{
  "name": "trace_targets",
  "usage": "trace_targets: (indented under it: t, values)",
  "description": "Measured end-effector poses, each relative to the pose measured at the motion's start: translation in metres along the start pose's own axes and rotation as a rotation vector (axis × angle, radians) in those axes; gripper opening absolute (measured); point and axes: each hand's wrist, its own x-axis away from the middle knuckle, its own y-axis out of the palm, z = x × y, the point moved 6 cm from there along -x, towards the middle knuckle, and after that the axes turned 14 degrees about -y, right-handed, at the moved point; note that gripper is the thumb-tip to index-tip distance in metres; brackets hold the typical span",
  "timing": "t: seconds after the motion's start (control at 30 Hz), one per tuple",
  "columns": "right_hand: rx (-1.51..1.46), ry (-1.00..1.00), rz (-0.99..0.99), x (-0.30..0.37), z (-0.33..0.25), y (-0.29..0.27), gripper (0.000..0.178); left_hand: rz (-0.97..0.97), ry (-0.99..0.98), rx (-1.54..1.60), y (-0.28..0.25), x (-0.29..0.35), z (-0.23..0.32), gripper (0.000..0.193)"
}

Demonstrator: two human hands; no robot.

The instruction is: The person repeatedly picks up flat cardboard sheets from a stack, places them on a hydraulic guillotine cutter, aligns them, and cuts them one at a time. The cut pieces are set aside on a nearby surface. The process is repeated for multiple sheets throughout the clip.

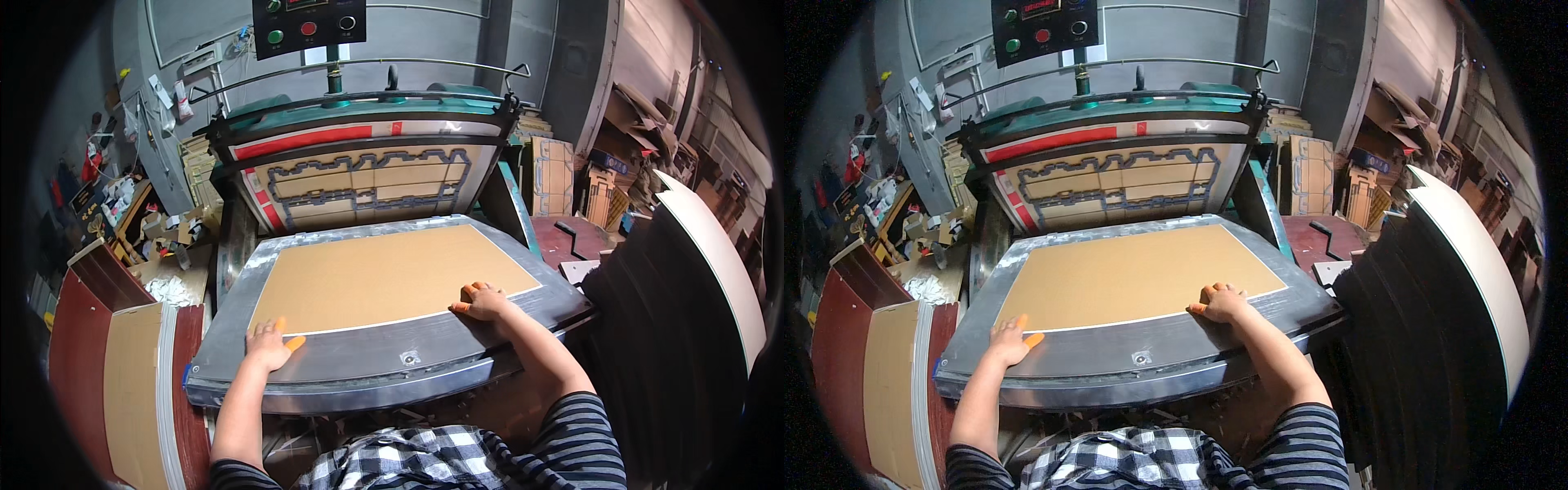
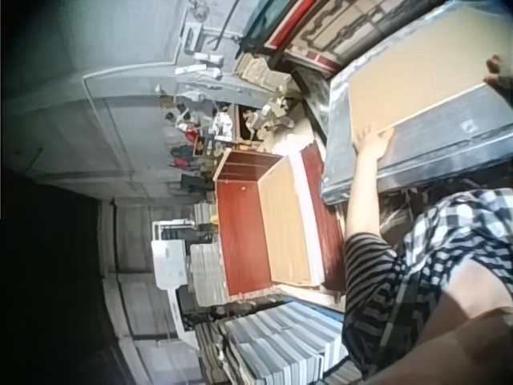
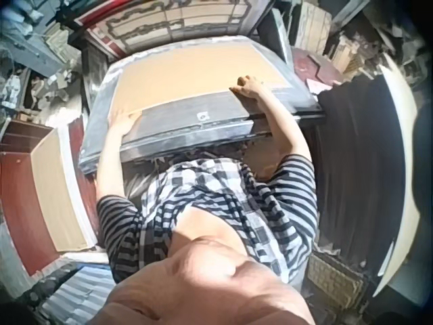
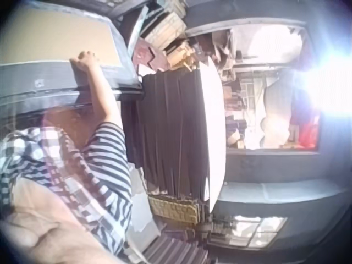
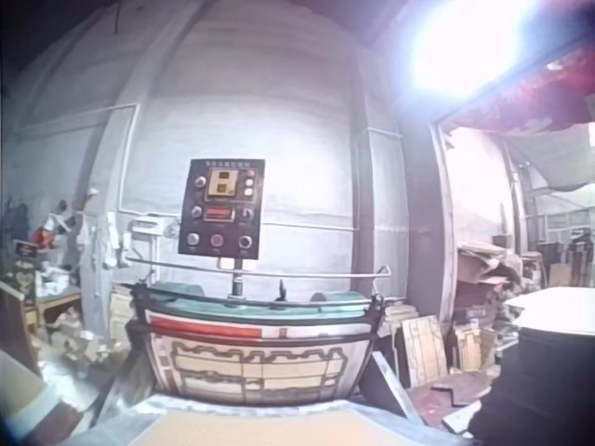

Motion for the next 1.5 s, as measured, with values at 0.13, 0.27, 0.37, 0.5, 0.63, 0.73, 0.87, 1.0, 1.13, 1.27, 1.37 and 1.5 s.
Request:
trace_targets:
  t: [0.13,0.27,0.37,0.5,0.63,0.73,0.87,1.0,1.13,1.27,1.37,1.5]
  values:
    - [-0.022,-0.086,0.059,-0.013,0.008,0.001,0.071,0.045,0.257,0.094,-0.008,0.023,0.041,0.081]
    - [0.063,-0.097,0.023,-0.007,-0.001,-0.009,0.067,-0.05,0.337,0.025,0.004,0.023,0.086,0.083]
    - [0.111,-0.222,0.033,-0.007,-0.023,-0.017,0.074,-0.108,0.301,0.025,0.02,0.023,0.083,0.084]
    - [0.196,-0.102,0.078,-0.026,-0.003,-0.005,0.075,-0.085,0.275,0.01,0.022,0.026,0.084,0.085]
    - [0.318,-0.151,0.109,-0.052,-0.007,-0.024,0.062,-0.08,0.265,0.02,0.022,0.024,0.086,0.088]
    - [0.218,-0.207,0.29,-0.053,-0.062,-0.095,0.057,-0.069,0.252,0.017,0.024,0.023,0.084,0.089]
    - [0.178,-0.345,0.369,-0.059,-0.125,-0.15,0.063,-0.079,0.231,0.008,0.019,0.026,0.085,0.089]
    - [0.207,-0.348,0.174,-0.087,-0.124,-0.092,0.078,-0.11,0.231,-0.038,0.015,0.028,0.088,0.087]
    - [0.134,-0.242,-0.084,-0.072,-0.111,0.007,0.085,-0.088,0.218,-0.067,0.013,0.034,0.082,0.087]
    - [0.076,-0.296,-0.052,-0.071,-0.105,0.021,0.083,-0.12,0.221,-0.035,0.022,0.029,0.083,0.092]
    - [0.058,-0.315,-0.051,-0.079,-0.101,0.019,0.084,-0.132,0.226,-0.023,0.017,0.026,0.087,0.094]
    - [0.045,-0.338,-0.031,-0.095,-0.092,0.029,0.089,-0.061,0.316,-0.024,0.007,0.024,0.1,0.088]
